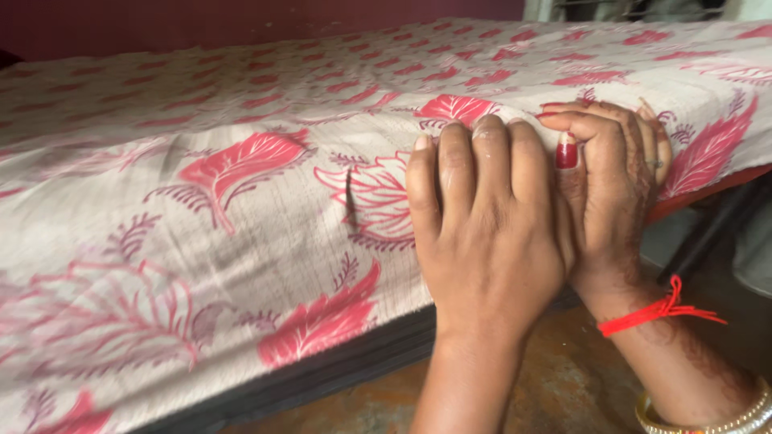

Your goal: The person tucks the edges of a floral-patterned bedsheet under the mattress of a low bed by hand.

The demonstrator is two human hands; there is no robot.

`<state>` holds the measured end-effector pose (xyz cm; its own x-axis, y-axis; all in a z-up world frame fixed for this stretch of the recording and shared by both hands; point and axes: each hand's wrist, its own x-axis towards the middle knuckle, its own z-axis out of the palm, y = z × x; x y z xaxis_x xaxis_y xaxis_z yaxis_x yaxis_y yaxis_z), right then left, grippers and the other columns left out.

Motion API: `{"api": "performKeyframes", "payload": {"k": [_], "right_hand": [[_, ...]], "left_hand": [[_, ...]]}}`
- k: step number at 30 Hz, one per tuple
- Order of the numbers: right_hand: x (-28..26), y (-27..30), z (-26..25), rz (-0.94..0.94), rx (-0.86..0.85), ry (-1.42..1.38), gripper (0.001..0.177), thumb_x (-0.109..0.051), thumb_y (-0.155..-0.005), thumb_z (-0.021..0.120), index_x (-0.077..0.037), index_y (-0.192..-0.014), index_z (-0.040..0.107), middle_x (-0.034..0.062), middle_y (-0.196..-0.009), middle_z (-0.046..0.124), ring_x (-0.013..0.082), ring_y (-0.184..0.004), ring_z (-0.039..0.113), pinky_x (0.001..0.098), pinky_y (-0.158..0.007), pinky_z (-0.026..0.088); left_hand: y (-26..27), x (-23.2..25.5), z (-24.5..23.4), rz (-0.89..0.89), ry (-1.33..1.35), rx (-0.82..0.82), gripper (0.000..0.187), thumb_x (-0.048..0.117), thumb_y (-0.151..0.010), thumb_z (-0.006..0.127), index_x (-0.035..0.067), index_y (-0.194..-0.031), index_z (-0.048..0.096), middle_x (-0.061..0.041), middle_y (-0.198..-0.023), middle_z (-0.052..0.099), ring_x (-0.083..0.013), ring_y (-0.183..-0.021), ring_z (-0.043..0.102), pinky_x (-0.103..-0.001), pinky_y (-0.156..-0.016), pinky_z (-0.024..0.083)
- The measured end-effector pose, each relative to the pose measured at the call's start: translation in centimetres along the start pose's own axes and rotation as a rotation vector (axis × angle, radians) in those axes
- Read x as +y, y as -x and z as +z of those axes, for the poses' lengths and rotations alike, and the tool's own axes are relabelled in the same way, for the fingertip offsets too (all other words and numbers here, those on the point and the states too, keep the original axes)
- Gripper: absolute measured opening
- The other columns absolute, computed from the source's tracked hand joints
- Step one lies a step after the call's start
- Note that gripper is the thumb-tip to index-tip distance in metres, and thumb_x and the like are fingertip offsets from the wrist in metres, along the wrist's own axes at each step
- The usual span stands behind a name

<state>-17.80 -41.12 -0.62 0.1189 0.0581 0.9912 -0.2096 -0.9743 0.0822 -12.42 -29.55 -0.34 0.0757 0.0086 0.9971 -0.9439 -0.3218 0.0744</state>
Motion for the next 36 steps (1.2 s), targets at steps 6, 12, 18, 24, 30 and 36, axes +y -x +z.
{"api": "performKeyframes", "payload": {"k": [6, 12, 18, 24, 30, 36], "right_hand": [[-1.2, 0.3, 0.4, 0.071, 0.022, 0.008, 0.027, -0.029, -0.117, 0.045, -0.006, -0.120, 0.060, 0.0109, -0.123, 0.065, 0.0301, -0.122, 0.057, 0.0464, -0.117, 0.032], [-1.1, 0.7, 0.2, 0.052, 0.009, -0.068, 0.024, -0.027, -0.113, 0.053, -0.006, -0.123, 0.059, 0.0116, -0.124, 0.064, 0.0304, -0.125, 0.056, 0.0422, -0.115, 0.034], [0.3, -1.2, -1.0, 0.041, -0.038, 0.164, 0.023, -0.023, -0.111, 0.061, 0.000, -0.110, 0.065, 0.0152, -0.106, 0.068, 0.0341, -0.104, 0.059, 0.0462, -0.097, 0.038], [1.4, -4.9, -1.0, -0.082, -0.084, -0.044, 0.031, -0.019, -0.111, 0.073, -0.002, -0.086, 0.065, 0.0103, -0.077, 0.064, 0.0287, -0.073, 0.062, 0.0410, -0.074, 0.045], [2.0, -6.1, -2.1, -0.115, -0.015, -0.226, 0.022, -0.018, -0.095, 0.075, -0.002, -0.082, 0.067, 0.0128, -0.077, 0.065, 0.0320, -0.069, 0.061, 0.0447, -0.064, 0.045], [3.7, -5.8, -3.0, -0.050, -0.043, -0.385, 0.025, -0.022, -0.094, 0.072, -0.005, -0.078, 0.064, 0.0102, -0.076, 0.064, 0.0328, -0.071, 0.062, 0.0471, -0.061, 0.044]], "left_hand": [[0.0, 0.0, 0.5, -0.131, 0.185, -0.003, 0.027, 0.027, -0.104, 0.055, 0.004, -0.114, 0.066, -0.013, -0.118, 0.066, -0.0316, -0.123, 0.060, -0.046, -0.122, 0.036], [0.1, -0.5, -0.4, -0.088, 0.121, 0.064, 0.027, 0.023, -0.101, 0.056, 0.003, -0.117, 0.067, -0.013, -0.120, 0.066, -0.0317, -0.127, 0.060, -0.046, -0.123, 0.038], [-0.2, -0.8, -1.0, 0.038, 0.048, 0.046, 0.021, 0.021, -0.108, 0.058, 0.002, -0.115, 0.064, -0.012, -0.119, 0.065, -0.0304, -0.121, 0.061, -0.044, -0.118, 0.039], [-0.4, -0.1, -1.1, 0.133, -0.018, -0.013, 0.028, 0.018, -0.098, 0.060, 0.005, -0.123, 0.063, -0.010, -0.123, 0.067, -0.0283, -0.120, 0.062, -0.045, -0.113, 0.039], [-0.9, 1.3, 0.1, 0.116, -0.123, -0.034, 0.033, 0.017, -0.090, 0.065, 0.006, -0.121, 0.064, -0.009, -0.127, 0.068, -0.0285, -0.122, 0.063, -0.043, -0.109, 0.040], [-1.3, 3.3, 1.4, -0.019, -0.125, 0.026, 0.025, 0.020, -0.087, 0.067, 0.008, -0.109, 0.069, -0.005, -0.109, 0.074, -0.0206, -0.091, 0.064, -0.033, -0.093, 0.041]]}}
